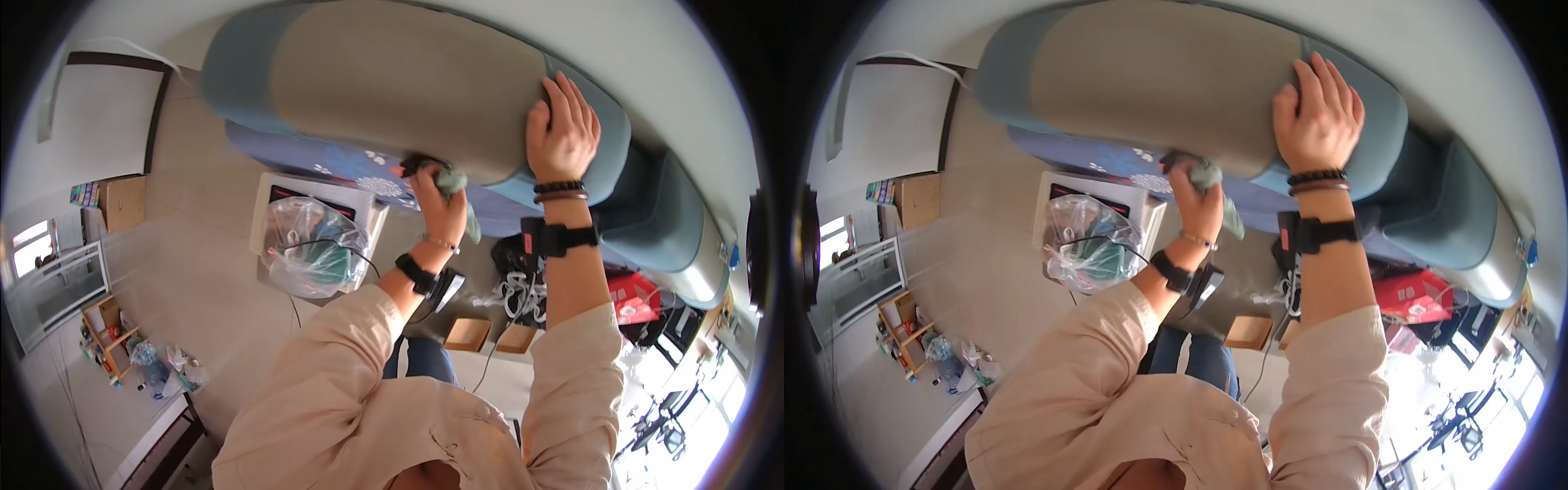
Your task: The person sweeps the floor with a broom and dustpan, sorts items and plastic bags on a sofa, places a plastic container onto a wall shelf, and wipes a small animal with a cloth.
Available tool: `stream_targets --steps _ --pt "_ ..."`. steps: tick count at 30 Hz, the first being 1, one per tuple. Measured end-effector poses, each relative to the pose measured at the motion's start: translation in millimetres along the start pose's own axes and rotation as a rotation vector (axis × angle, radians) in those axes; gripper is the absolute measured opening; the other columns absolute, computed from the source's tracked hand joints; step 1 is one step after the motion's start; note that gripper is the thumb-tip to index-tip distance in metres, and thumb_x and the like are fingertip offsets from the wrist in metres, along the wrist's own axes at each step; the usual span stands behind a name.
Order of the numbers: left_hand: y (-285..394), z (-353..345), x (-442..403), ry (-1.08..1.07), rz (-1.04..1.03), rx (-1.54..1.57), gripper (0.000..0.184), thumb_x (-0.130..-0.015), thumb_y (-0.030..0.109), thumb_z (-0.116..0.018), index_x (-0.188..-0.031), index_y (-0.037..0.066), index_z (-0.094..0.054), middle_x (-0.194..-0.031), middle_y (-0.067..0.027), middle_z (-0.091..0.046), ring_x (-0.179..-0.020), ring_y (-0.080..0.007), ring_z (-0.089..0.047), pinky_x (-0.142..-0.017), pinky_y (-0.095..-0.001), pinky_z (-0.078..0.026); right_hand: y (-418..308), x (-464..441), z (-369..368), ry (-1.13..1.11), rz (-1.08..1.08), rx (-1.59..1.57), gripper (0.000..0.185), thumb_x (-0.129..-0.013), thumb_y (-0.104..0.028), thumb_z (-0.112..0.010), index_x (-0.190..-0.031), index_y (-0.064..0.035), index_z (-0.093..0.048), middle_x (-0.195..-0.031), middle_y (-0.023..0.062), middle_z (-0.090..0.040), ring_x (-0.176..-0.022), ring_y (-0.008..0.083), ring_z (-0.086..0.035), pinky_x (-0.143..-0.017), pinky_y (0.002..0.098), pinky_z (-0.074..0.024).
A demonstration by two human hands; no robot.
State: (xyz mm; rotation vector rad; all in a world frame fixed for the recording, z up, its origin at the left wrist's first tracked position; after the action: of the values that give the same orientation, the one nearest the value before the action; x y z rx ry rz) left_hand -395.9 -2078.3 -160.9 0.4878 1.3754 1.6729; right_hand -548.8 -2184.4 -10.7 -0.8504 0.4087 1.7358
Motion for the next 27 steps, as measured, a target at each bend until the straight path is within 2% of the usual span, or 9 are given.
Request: stream_targets --steps 3,4,5,9,15,17,19,23,27 --pt "-3.3 46.8 -35.8 0.079 -0.053 0.176 0.035 -0.068 -0.004 -0.051 -0.098 0.006 -0.038 -0.093 -0.0088 -0.042 -0.083 -0.0198 -0.046 -0.071 -0.0287 -0.041 -4.1 -1.9 0.8 -0.055 0.005 0.026 0.023 -0.071 -0.016 -0.048 -0.090 -0.0081 -0.058 -0.100 0.0072 -0.057 -0.096 0.0212 -0.051 -0.083 0.0355 -0.0361" --pt "-7.4 61.9 -59.3 0.134 0.166 0.658 0.028 -0.072 -0.007 -0.045 -0.096 0.006 -0.038 -0.087 -0.0067 -0.045 -0.074 -0.0156 -0.048 -0.061 -0.0236 -0.044 -3.7 -1.9 -0.1 -0.070 -0.017 0.023 0.023 -0.071 -0.016 -0.048 -0.090 -0.0078 -0.058 -0.100 0.0075 -0.057 -0.097 0.0218 -0.051 -0.083 0.0361 -0.0359" --pt "-3.8 94.3 -85.0 0.312 0.032 0.316 0.023 -0.074 -0.006 -0.042 -0.094 0.005 -0.038 -0.081 -0.0049 -0.048 -0.066 -0.0136 -0.049 -0.051 -0.0210 -0.042 -3.8 -1.6 -0.3 -0.069 -0.015 0.015 0.023 -0.071 -0.016 -0.048 -0.090 -0.0078 -0.058 -0.100 0.0075 -0.057 -0.097 0.0218 -0.051 -0.083 0.0361 -0.0359" --pt "80.4 78.2 -102.0 0.255 -0.498 -0.236 0.011 -0.069 -0.001 -0.047 -0.079 0.003 -0.048 -0.081 -0.0077 -0.051 -0.078 -0.0237 -0.049 -0.070 -0.0357 -0.040 -5.7 -4.8 2.6 -0.054 -0.021 0.006 0.024 -0.071 -0.015 -0.047 -0.091 -0.0078 -0.058 -0.102 0.0074 -0.056 -0.098 0.0221 -0.051 -0.084 0.0370 -0.0354" --pt "136.1 49.1 -144.3 -0.180 -1.069 -0.318 0.032 -0.060 0.005 -0.053 -0.091 0.007 -0.057 -0.096 -0.0158 -0.050 -0.092 -0.0322 -0.045 -0.081 -0.0398 -0.035 -4.4 -1.9 0.6 -0.058 -0.006 0.013 0.024 -0.070 -0.015 -0.047 -0.091 -0.0081 -0.058 -0.100 0.0067 -0.057 -0.097 0.0214 -0.051 -0.083 0.0365 -0.0355" --pt "125.6 62.7 -207.3 0.005 -0.831 -0.451 0.030 -0.062 0.011 -0.056 -0.091 0.007 -0.058 -0.094 -0.0141 -0.052 -0.088 -0.0315 -0.049 -0.076 -0.0368 -0.040 -3.3 -3.6 -2.1 -0.052 -0.007 0.031 0.023 -0.070 -0.016 -0.048 -0.090 -0.0086 -0.058 -0.099 0.0059 -0.057 -0.095 0.0208 -0.052 -0.082 0.0359 -0.0361" --pt "102.7 57.9 -239.6 -0.206 -0.398 -0.581 0.035 -0.069 0.021 -0.057 -0.099 0.004 -0.052 -0.094 -0.0172 -0.054 -0.091 -0.0343 -0.048 -0.077 -0.0406 -0.039 -1.7 0.8 -1.8 -0.001 0.008 0.028 0.022 -0.070 -0.017 -0.048 -0.088 -0.0092 -0.059 -0.098 0.0054 -0.058 -0.093 0.0205 -0.052 -0.081 0.0352 -0.0368" --pt "127.8 4.8 -199.1 -0.222 -0.454 -0.511 0.019 -0.068 0.018 -0.055 -0.063 0.001 -0.048 -0.060 -0.0180 -0.051 -0.058 -0.0351 -0.050 -0.052 -0.0410 -0.040 3.1 4.4 -4.7 0.076 0.037 0.027 0.022 -0.068 -0.019 -0.050 -0.085 -0.0098 -0.059 -0.095 0.0051 -0.059 -0.091 0.0208 -0.054 -0.079 0.0363 -0.0381" --pt "180.9 -66.7 -124.9 -0.419 -0.835 -0.348 0.016 -0.072 0.018 -0.053 -0.065 0.004 -0.049 -0.056 -0.0153 -0.054 -0.052 -0.0316 -0.054 -0.050 -0.0398 -0.044 -2.5 4.3 -4.1 -0.042 0.036 0.074 0.022 -0.074 -0.018 -0.046 -0.089 -0.0107 -0.060 -0.097 0.0031 -0.058 -0.093 0.0196 -0.053 -0.082 0.0336 -0.0372"
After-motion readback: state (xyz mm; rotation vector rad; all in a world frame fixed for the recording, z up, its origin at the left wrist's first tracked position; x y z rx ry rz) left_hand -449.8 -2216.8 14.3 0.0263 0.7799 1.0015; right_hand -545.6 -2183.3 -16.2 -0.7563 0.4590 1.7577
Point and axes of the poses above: each hand's wrist, its own x-axis away from the middle knuckle, its own z-axis out of the back of the hand, y = z × x, the point moved 8 cm from there along -x, towards the middle knuckle
